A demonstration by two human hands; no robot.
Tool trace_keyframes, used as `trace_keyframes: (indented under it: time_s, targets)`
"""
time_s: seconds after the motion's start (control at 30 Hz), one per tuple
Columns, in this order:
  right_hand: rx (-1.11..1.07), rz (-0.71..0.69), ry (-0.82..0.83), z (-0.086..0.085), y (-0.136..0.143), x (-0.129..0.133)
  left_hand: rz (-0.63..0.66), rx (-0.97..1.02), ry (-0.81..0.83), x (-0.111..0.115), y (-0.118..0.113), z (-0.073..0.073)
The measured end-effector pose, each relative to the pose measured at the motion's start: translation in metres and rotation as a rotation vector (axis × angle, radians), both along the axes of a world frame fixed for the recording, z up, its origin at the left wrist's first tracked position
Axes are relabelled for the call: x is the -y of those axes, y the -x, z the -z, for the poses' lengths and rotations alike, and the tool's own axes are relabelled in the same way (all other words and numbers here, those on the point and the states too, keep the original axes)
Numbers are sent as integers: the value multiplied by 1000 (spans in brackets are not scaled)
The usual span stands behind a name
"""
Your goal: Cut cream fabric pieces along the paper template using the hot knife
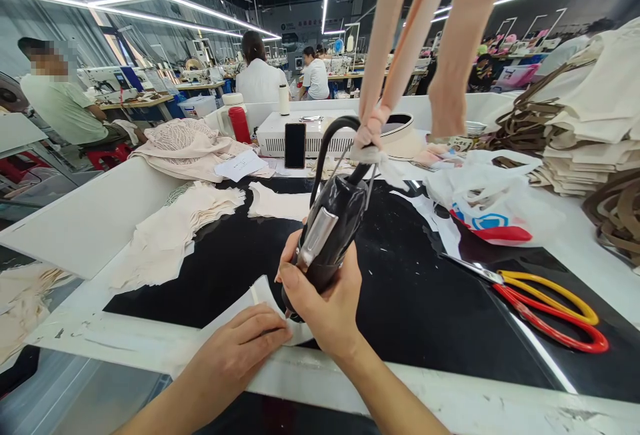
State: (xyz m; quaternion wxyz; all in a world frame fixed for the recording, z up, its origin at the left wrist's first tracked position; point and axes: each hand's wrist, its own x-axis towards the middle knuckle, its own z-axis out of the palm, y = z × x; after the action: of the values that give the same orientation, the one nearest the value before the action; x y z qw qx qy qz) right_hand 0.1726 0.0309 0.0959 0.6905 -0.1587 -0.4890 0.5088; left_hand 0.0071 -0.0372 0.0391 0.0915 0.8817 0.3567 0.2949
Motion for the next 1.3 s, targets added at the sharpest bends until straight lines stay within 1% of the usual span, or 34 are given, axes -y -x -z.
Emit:
trace_keyframes:
  time_s: [0.13, 0.27, 0.43, 0.6, 0.73, 0.9, 1.17, 1.3]
  targets:
    - [23, 14, -2, 1, 0, 1, 1, -12, -8, 1, -1, -1]
    - [34, 17, 4, -1, -2, 2, 1, -6, 12, 1, 0, 1]
    - [44, 27, -11, -2, -14, 7, -12, -14, 14, 0, -1, 3]
    - [67, 29, -3, 0, -26, 12, -54, -60, 13, 4, -5, 0]
    - [65, 38, -10, 0, -30, 14, -84, -110, 21, 7, -8, -2]
    - [53, 44, 3, -1, -28, 13, -79, -157, -36, 5, -8, 0]
    - [23, 37, 1, -3, -16, 10, -66, -132, -94, 5, -7, -2]
    - [37, 42, -4, -2, -14, 10, -72, -147, -106, 5, -7, 0]
